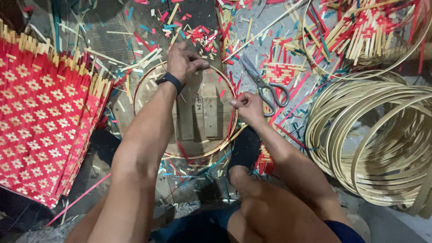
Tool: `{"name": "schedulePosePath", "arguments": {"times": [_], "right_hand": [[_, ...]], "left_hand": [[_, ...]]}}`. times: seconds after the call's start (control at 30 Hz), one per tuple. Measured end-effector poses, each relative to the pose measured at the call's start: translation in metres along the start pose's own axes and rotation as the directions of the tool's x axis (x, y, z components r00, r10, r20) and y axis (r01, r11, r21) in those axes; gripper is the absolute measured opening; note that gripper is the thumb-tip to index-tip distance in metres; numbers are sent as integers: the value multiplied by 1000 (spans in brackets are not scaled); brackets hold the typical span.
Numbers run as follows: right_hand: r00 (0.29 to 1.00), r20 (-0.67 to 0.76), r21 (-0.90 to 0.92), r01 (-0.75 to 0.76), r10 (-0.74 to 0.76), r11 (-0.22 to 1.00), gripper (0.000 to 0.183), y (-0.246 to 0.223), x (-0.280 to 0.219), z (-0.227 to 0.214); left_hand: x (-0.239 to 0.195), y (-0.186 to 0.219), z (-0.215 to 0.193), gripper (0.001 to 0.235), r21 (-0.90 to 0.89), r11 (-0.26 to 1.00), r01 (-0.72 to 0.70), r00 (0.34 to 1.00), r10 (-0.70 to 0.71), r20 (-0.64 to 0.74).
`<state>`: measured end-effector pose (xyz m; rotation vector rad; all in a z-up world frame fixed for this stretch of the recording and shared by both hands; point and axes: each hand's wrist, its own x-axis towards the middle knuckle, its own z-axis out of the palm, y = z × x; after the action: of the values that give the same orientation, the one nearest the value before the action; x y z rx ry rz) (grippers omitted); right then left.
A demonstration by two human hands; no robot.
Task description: The person assembles round woven baskets by placing a circular bamboo frame over a square woven mat, pressing it down, and trimming the excess mat material around the rim with scissors. The person repeats this process for multiple units.
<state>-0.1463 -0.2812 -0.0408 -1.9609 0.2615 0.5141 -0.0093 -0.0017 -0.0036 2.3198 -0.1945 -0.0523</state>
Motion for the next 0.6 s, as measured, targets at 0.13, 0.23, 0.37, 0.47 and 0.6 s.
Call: {"name": "schedulePosePath", "arguments": {"times": [0.13,0.23,0.37,0.47,0.6], "right_hand": [[975,191,-110,-97,116,989,13,-30,9,-38],[983,-176,178,-12,44,984,29,-56,22,-92],[926,-245,828,46,286,560,22,-74,16,-128],[981,-54,435,-146,188,889,21,-60,-13,-101],[922,286,248,-333,260,910,29,-21,-45,-39]], "left_hand": [[-1,-6,-11,44,191,924,330,888,-372,269],[-23,-31,-46,51,218,967,133,984,-103,-146],[-79,-89,-107,47,177,766,619,748,-643,166],[-107,-118,-120,40,-72,594,801,592,-768,244],[-114,-128,-111,42,-68,548,834,550,-813,193]]}}
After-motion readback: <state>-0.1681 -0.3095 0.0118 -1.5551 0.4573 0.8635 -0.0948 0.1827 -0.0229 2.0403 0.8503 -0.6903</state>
